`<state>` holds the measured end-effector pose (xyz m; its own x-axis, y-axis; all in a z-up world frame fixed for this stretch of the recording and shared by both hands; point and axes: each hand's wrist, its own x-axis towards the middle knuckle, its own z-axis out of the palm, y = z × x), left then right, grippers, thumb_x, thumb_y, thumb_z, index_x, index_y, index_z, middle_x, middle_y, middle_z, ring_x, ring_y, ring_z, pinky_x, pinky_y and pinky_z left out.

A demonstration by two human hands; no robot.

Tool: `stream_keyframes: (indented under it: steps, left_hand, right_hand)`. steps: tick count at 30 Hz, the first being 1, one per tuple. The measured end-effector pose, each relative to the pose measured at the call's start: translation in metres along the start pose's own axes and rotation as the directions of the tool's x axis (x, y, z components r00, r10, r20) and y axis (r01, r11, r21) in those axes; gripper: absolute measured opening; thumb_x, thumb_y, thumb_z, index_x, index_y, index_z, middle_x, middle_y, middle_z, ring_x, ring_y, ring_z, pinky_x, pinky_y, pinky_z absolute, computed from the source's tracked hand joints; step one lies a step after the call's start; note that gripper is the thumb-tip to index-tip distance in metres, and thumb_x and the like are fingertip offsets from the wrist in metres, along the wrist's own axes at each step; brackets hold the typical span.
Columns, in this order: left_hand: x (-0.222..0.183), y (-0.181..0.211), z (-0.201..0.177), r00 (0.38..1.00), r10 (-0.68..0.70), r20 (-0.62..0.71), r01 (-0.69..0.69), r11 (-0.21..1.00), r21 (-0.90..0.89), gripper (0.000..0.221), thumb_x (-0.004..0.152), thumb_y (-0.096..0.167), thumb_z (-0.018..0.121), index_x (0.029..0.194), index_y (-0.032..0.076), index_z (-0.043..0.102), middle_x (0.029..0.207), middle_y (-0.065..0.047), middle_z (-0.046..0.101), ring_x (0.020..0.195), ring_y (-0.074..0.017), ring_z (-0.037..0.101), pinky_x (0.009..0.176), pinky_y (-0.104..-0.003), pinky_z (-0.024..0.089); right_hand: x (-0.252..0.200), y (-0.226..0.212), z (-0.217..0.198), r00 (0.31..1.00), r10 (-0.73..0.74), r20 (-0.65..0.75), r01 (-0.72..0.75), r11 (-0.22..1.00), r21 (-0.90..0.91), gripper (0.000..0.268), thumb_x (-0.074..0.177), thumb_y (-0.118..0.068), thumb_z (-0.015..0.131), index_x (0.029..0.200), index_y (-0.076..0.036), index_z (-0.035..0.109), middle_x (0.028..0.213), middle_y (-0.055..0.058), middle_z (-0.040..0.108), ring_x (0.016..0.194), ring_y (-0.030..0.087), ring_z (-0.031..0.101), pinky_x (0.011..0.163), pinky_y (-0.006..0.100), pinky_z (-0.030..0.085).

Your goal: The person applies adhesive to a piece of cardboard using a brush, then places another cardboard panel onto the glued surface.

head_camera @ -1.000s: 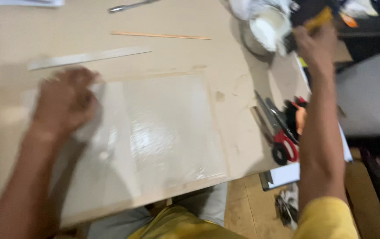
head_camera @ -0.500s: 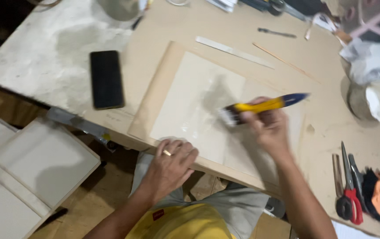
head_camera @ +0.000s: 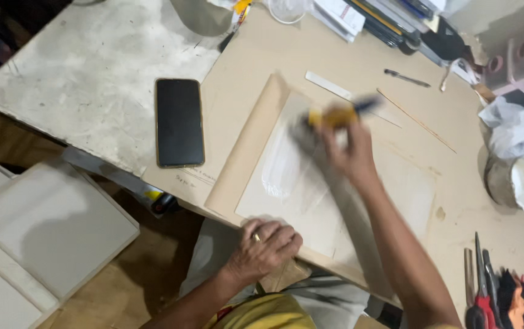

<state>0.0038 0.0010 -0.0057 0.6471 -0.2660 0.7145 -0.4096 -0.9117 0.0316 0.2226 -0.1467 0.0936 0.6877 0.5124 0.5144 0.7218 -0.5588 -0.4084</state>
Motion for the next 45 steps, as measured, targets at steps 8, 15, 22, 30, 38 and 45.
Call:
stream_keyframes:
  steps: [8, 15, 22, 30, 38, 45]
  left_hand:
    - [0.015, -0.003, -0.006, 0.975, -0.075, -0.207, 0.053, 0.993, -0.108, 0.011, 0.095, 0.018, 0.070, 0.102, 0.026, 0.067, 0.105, 0.006, 0.065, 0.099, -0.0119, 0.062, 0.086, -0.034, 0.045]
    - [0.013, 0.000, -0.005, 0.989, -0.073, -0.131, 0.064, 0.995, -0.077, 0.014, 0.095, 0.019, 0.068, 0.105, 0.027, 0.064, 0.104, 0.008, 0.064, 0.095, -0.0102, 0.062, 0.083, -0.034, 0.042]
    - [0.020, 0.000, -0.005, 0.985, -0.093, -0.147, 0.079, 0.992, -0.100, 0.016, 0.100, 0.014, 0.051, 0.102, 0.024, 0.064, 0.104, 0.009, 0.063, 0.090, -0.0110, 0.058, 0.081, -0.033, 0.039]
    - [0.018, 0.003, -0.005, 0.988, -0.111, -0.104, 0.101, 0.990, -0.096, 0.019, 0.096, 0.010, 0.055, 0.102, 0.026, 0.065, 0.106, 0.007, 0.062, 0.094, -0.0136, 0.059, 0.080, -0.035, 0.040]
    - [0.025, 0.007, -0.001, 0.974, -0.135, -0.180, 0.122, 0.989, -0.078, 0.022, 0.093, 0.007, 0.056, 0.089, 0.027, 0.065, 0.098, 0.009, 0.060, 0.090, -0.0115, 0.057, 0.079, -0.034, 0.035]
    - [0.025, 0.006, 0.001, 0.970, -0.148, -0.196, 0.137, 0.988, -0.066, 0.027, 0.091, 0.004, 0.055, 0.089, 0.028, 0.065, 0.098, 0.011, 0.062, 0.087, -0.0099, 0.060, 0.079, -0.032, 0.035]
  right_hand:
    - [0.005, -0.046, 0.032, 0.892, 0.113, 0.438, -0.449, 0.342, 0.825, 0.062, 0.091, -0.075, 0.053, 0.067, -0.019, 0.048, 0.059, -0.003, 0.043, 0.053, 0.012, 0.039, 0.053, 0.031, 0.030]
    - [0.044, -0.011, 0.015, 0.992, 0.123, 0.029, -0.125, 0.983, 0.134, 0.006, 0.102, -0.017, 0.061, 0.106, -0.012, 0.062, 0.092, 0.003, 0.065, 0.076, 0.016, 0.058, 0.069, 0.032, 0.046]
    - [0.008, -0.046, 0.009, 0.942, -0.108, 0.319, -0.158, 0.695, 0.701, 0.034, 0.103, -0.037, 0.048, 0.077, -0.014, 0.052, 0.076, 0.003, 0.057, 0.068, 0.015, 0.057, 0.076, 0.029, 0.051]
    - [0.004, -0.009, -0.013, 0.958, 0.279, 0.065, -0.286, 0.943, 0.171, 0.015, 0.103, -0.024, 0.060, 0.113, -0.013, 0.063, 0.095, 0.003, 0.068, 0.084, 0.016, 0.064, 0.075, 0.033, 0.050]
    - [0.007, 0.060, 0.013, 0.968, 0.247, 0.047, -0.245, 0.968, -0.051, 0.029, 0.101, -0.028, 0.052, 0.121, -0.012, 0.066, 0.115, 0.013, 0.072, 0.106, 0.033, 0.070, 0.089, 0.043, 0.053]
    - [-0.024, -0.060, -0.054, 0.727, 0.621, 0.293, -0.669, 0.543, 0.508, 0.021, 0.099, -0.030, 0.058, 0.103, -0.011, 0.063, 0.106, 0.010, 0.075, 0.105, 0.027, 0.080, 0.082, 0.038, 0.066]
